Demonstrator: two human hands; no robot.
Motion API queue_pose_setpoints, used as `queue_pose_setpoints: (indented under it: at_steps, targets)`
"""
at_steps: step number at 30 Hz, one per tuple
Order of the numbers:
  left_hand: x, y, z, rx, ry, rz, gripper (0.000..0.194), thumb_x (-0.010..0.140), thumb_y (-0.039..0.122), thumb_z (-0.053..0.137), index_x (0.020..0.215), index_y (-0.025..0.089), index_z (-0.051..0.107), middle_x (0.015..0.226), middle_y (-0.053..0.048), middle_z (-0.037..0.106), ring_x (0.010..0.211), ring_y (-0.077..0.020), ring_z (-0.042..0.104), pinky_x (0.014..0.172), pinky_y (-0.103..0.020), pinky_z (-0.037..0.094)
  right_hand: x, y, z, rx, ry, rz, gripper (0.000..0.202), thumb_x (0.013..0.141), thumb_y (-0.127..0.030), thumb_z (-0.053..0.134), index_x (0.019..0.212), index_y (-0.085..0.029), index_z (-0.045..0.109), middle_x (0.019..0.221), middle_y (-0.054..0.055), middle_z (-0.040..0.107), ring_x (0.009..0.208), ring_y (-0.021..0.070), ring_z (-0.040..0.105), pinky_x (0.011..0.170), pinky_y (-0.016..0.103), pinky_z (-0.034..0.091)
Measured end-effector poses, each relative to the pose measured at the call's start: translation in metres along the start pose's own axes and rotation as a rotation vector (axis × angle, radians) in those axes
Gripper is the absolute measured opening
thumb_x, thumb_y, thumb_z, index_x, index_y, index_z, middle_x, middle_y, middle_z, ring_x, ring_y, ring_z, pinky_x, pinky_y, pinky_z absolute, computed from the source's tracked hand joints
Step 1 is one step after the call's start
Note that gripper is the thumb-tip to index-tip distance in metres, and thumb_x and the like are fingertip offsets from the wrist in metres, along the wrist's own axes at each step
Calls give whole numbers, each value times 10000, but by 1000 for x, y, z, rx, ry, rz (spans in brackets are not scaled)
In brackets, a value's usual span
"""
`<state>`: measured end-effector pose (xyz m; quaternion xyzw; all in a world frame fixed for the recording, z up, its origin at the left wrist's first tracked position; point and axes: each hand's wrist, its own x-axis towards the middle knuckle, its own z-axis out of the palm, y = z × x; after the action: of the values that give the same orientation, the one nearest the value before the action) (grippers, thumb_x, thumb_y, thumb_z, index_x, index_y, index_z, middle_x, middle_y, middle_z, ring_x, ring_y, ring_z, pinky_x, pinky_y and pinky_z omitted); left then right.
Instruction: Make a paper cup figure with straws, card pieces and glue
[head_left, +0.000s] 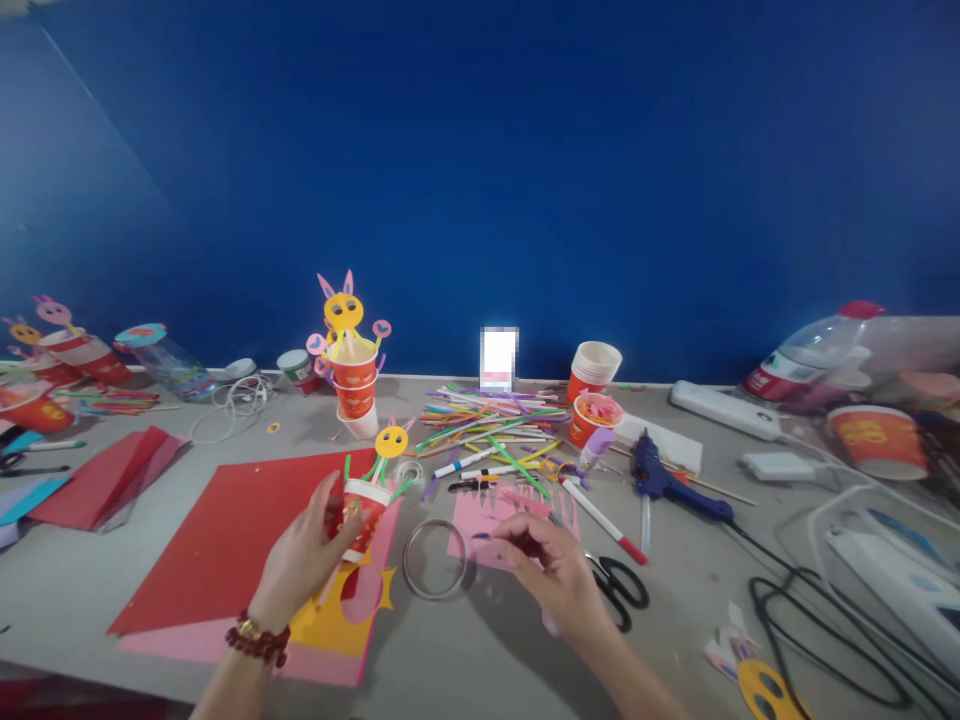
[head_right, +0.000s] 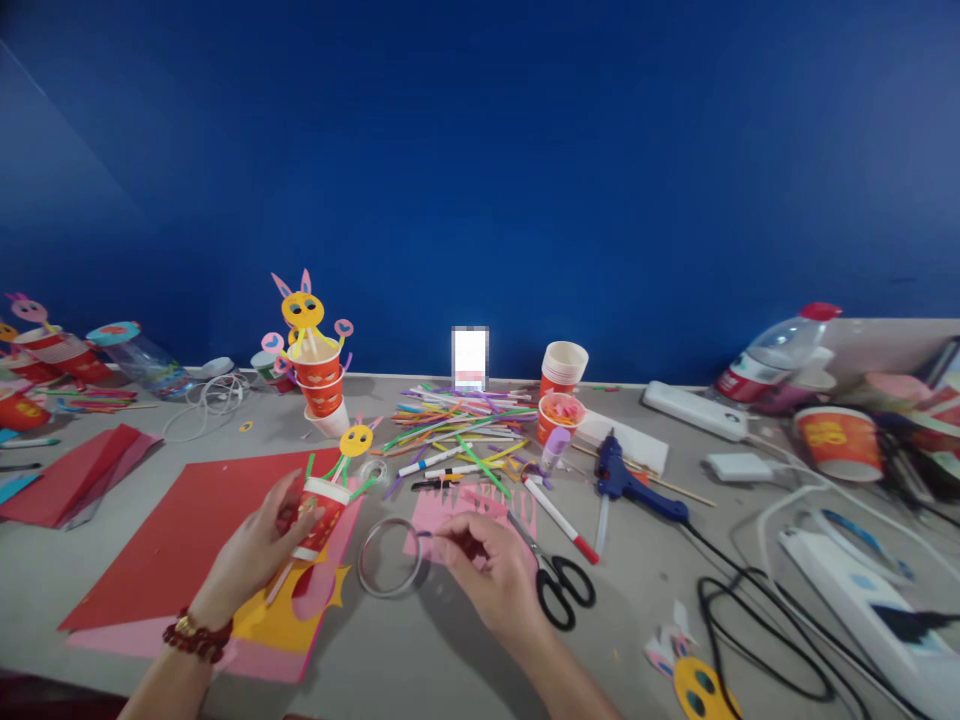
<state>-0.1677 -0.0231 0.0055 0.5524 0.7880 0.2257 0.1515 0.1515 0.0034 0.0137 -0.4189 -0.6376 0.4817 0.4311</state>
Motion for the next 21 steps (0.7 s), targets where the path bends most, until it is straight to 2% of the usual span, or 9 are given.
queue_pose_setpoints:
  at_steps: [2,5,7,10,14,16,19,21]
  targets:
    - [-5,2,-1,-169,31,16,653,865,563,548,1416,240,412,1178,-97,689,1069,-298,674,879,-412,532,0,0,0,68,-8,10,180,847,-354,680,779,-188,702,700,18,634,612,148,531,568,247,396]
    - [-18,10,-1,-558,39,25,650,825,528,637,1383,242,466,1301,-98,646,1188,-298,621,956,-401,531,2,-2,0,253,-14,52,211,799,-392,748,759,-190,703,704,13,623,598,136,507,561,242,388]
    - [-29,21,2,-834,-36,-22,676,777,515,706,1359,233,507,1361,-99,619,1243,-319,588,939,-368,555,3,-5,-2,383,9,92,232,753,-405,802,754,-194,706,728,11,617,605,132,500,560,238,389]
    - [-42,48,14,-1085,-122,-164,789,671,502,808,1351,212,531,1371,-111,619,1237,-358,588,893,-342,584,6,-14,-10,518,91,78,246,709,-389,850,704,-196,699,765,16,597,693,151,518,599,235,401]
    - [-52,95,40,-1275,-167,-130,874,652,437,845,1407,241,450,1390,-110,604,1273,-341,563,934,-330,563,7,-33,-25,672,210,46,262,712,-363,858,647,-188,674,828,17,575,716,140,502,639,232,411]
    - [-56,116,55,-1348,-241,-113,927,647,440,847,1434,239,401,1321,-130,650,1204,-348,616,919,-369,572,7,-40,-30,753,249,46,259,714,-341,860,649,-184,664,851,10,565,677,119,482,623,223,410]
    - [-62,131,77,-1381,-236,-114,946,653,494,825,1442,226,379,1194,-146,708,1041,-353,699,871,-415,590,7,-40,-32,830,307,44,280,713,-301,861,628,-178,624,876,11,567,699,124,504,638,228,427]
    - [-65,133,89,-1347,-201,-86,944,638,492,836,1426,220,392,1216,-148,693,1066,-348,688,907,-409,573,7,-36,-31,854,337,60,295,715,-291,857,617,-176,603,882,12,569,708,130,518,647,240,438]
